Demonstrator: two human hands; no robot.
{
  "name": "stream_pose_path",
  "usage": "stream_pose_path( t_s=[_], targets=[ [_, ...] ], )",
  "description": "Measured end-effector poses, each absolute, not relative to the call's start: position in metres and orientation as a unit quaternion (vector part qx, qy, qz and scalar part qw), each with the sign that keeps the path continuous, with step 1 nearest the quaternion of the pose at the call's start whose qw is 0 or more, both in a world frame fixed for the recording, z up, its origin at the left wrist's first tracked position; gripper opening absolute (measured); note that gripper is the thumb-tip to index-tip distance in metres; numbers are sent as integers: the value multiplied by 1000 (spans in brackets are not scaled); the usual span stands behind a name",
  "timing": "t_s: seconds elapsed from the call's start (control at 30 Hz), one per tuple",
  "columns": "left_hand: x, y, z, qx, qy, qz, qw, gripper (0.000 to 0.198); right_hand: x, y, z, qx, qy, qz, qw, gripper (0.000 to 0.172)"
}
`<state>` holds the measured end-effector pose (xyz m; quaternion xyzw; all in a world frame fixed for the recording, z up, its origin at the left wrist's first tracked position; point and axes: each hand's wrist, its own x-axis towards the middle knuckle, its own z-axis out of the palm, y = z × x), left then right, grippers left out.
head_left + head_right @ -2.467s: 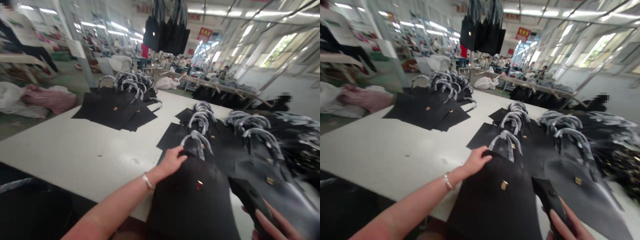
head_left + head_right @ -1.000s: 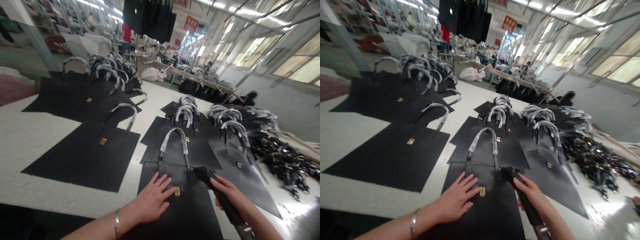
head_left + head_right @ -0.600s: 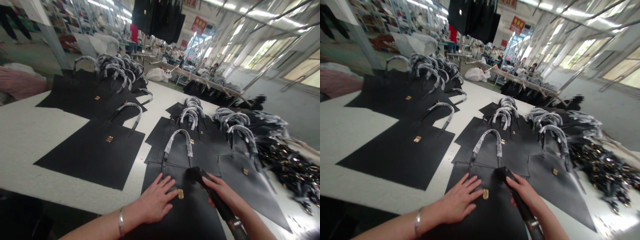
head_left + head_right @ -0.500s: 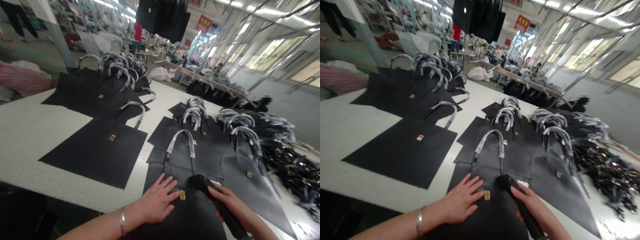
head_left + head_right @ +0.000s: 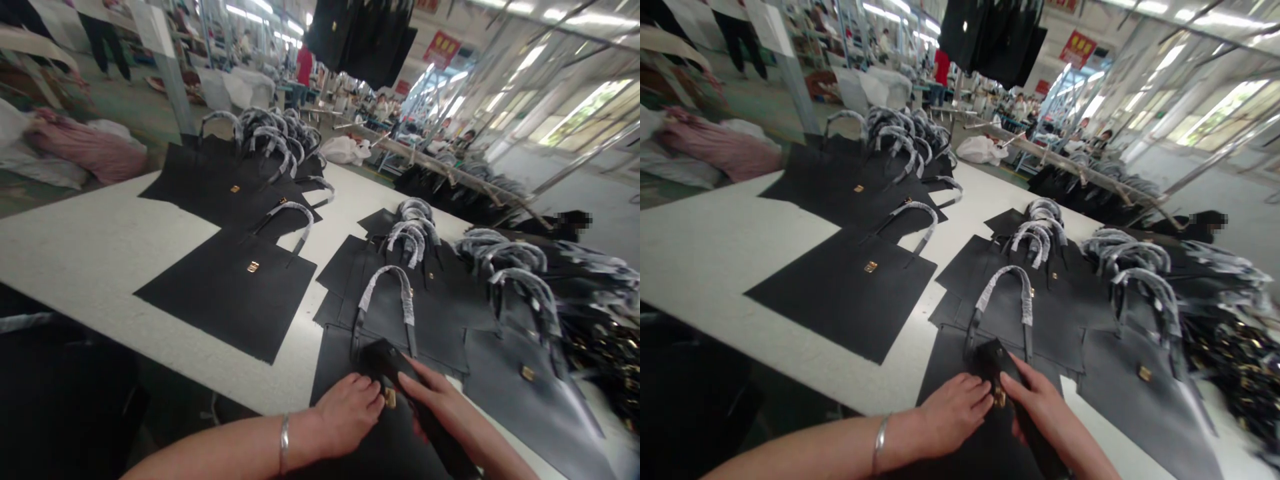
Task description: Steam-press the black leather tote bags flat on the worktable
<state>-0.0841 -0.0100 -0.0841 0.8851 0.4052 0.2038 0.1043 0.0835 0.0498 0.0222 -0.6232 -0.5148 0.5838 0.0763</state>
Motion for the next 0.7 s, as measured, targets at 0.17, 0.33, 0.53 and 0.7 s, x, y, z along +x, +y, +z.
stream_pose_path(
  t_s=[0.17,0.33,0.53,0.7],
  targets=[
    [-83,-9,-90,901,374,203,87,25,57,66,11,-583,-510,628,71,54],
    [-86,-8,-92,886,389,227,111,23,59,73,16,-571,-511,641,47,51],
    [-86,-6,-94,888,379,238,105,22,52,74,15,-574,-513,638,38,61],
    [-86,-7,-94,888,379,239,101,17,27,85,18,-598,-577,546,108,70]
  ],
)
